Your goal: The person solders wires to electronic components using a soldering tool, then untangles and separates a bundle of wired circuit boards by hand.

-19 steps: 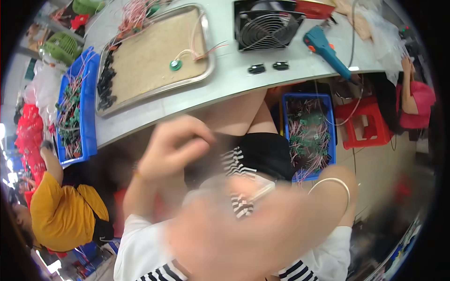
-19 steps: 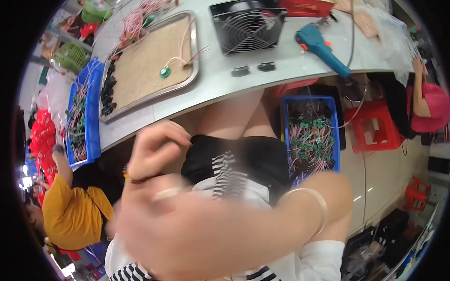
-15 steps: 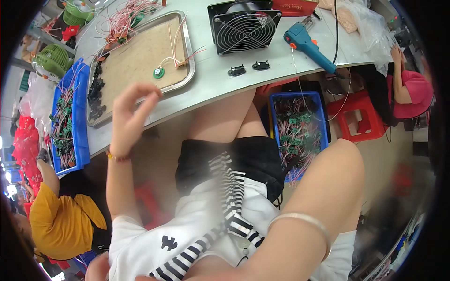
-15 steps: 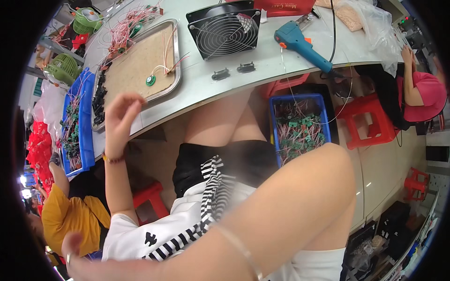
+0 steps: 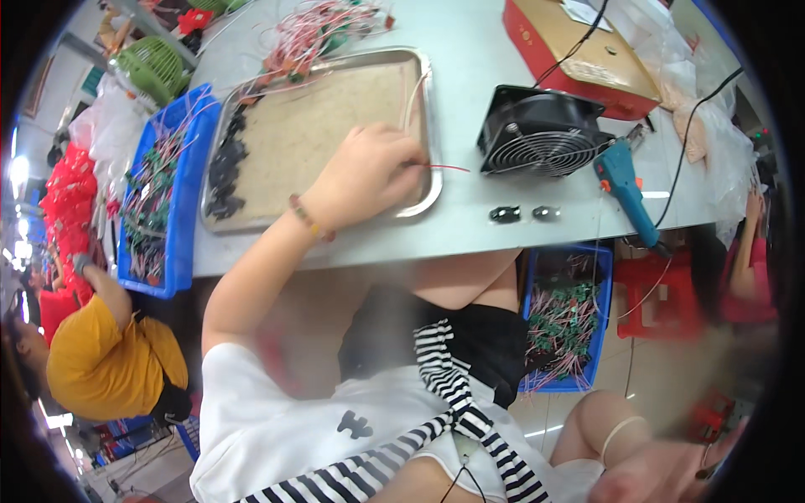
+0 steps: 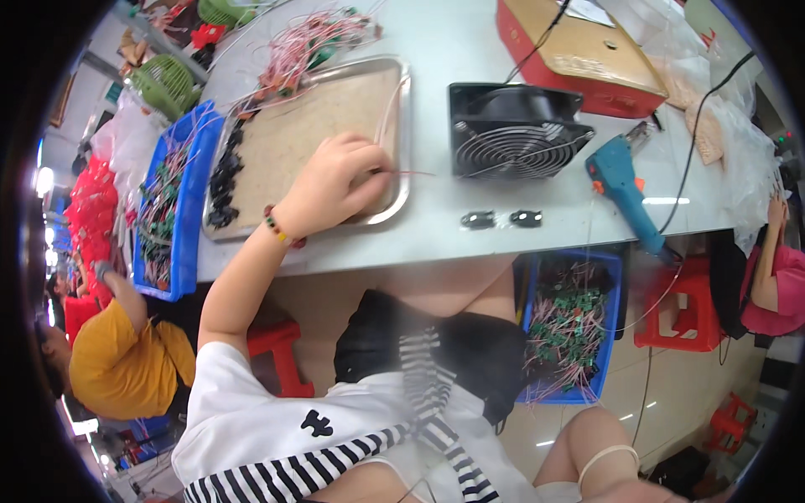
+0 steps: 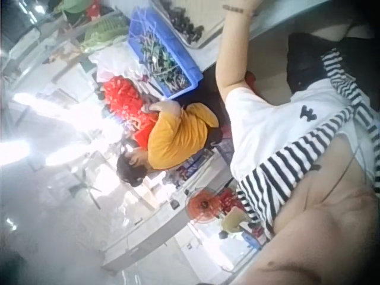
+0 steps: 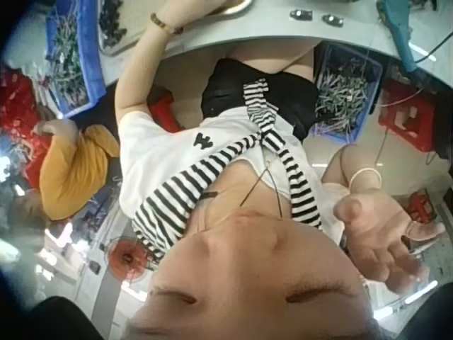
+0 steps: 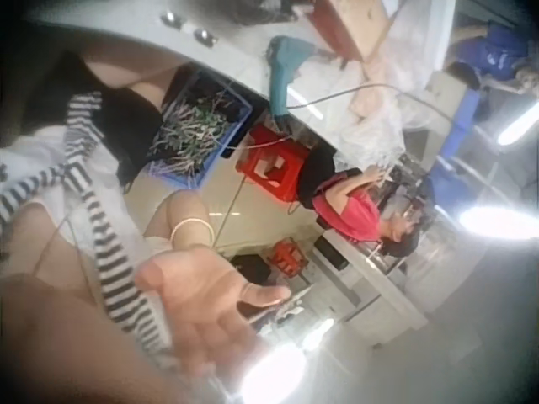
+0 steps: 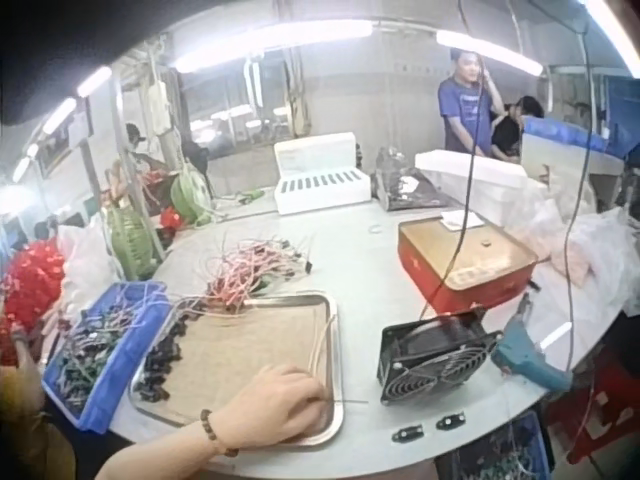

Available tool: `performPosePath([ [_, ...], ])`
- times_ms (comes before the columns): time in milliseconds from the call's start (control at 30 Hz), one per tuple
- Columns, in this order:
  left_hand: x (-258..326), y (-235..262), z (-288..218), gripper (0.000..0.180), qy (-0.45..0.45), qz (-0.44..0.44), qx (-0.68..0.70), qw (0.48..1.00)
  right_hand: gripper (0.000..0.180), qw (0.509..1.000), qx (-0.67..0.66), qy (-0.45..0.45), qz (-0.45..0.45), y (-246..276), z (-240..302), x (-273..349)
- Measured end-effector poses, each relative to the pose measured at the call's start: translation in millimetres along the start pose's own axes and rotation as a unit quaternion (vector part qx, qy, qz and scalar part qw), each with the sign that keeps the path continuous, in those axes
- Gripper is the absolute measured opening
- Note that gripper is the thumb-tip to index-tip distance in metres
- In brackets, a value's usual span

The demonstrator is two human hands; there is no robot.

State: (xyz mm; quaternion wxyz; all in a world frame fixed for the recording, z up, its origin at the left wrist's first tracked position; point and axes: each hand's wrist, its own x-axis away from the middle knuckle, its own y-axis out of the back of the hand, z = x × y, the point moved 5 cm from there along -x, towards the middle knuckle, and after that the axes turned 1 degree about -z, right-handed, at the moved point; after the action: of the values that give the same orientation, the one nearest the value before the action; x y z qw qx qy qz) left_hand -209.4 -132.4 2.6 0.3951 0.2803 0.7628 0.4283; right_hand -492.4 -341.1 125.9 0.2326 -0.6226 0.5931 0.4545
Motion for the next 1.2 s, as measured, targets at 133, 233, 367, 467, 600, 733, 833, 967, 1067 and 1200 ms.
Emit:
performPosePath([
  [133, -4.1, 7.2, -2.4, 0.010, 0.116, -0.009, 0.341, 0.933, 0.027, 0.929, -0.053, -0.272, -0.247, 32.4, -12.6, 80.8],
  [233, -12.6, 10.4, -25.4, 0.010, 0.147, 0.063, 0.470, 0.868, 0.015, 0.838, -0.147, -0.516, 0.097, -27.9, 1.6, 139.1],
  [367, -31.1, 3.5, -55.3, 0.009, 0.081, 0.164, 0.382, 0.906, 0.052, 0.479, -0.381, -0.736, 0.288, -112.9, 44.0, 238.0],
  [467, -39.6, -11.6, -62.9, 0.008, 0.050, 0.173, 0.348, 0.920, 0.070, 0.572, -0.278, -0.689, 0.347, -142.0, 54.9, 264.9],
  [600, -38.7, -21.0, -59.6, 0.010, 0.039, 0.148, 0.319, 0.935, 0.043, 0.774, -0.019, -0.632, 0.043, -111.6, 7.5, 239.3],
  [733, -34.8, -31.0, -55.8, 0.011, 0.058, 0.161, 0.321, 0.931, 0.038, 0.893, 0.073, -0.401, 0.190, -117.7, -55.1, 190.5],
  [833, -33.4, -36.5, -54.4, 0.012, 0.054, 0.150, 0.333, 0.929, 0.050, 0.857, 0.000, -0.426, 0.289, -137.7, -86.1, 180.4],
  [967, -30.2, -41.4, -51.5, 0.012, 0.063, 0.151, 0.337, 0.927, 0.057, 0.807, -0.037, -0.438, 0.395, -155.6, -95.1, 176.3],
  [1067, -28.9, -42.9, -49.9, 0.011, 0.065, 0.149, 0.336, 0.928, 0.057, 0.806, -0.029, -0.421, 0.415, -159.8, -101.1, 176.3],
  [1200, -27.9, -45.8, -48.4, 0.008, 0.064, 0.143, 0.346, 0.925, 0.056, 0.801, -0.100, -0.455, 0.376, -157.5, -112.1, 186.8],
])
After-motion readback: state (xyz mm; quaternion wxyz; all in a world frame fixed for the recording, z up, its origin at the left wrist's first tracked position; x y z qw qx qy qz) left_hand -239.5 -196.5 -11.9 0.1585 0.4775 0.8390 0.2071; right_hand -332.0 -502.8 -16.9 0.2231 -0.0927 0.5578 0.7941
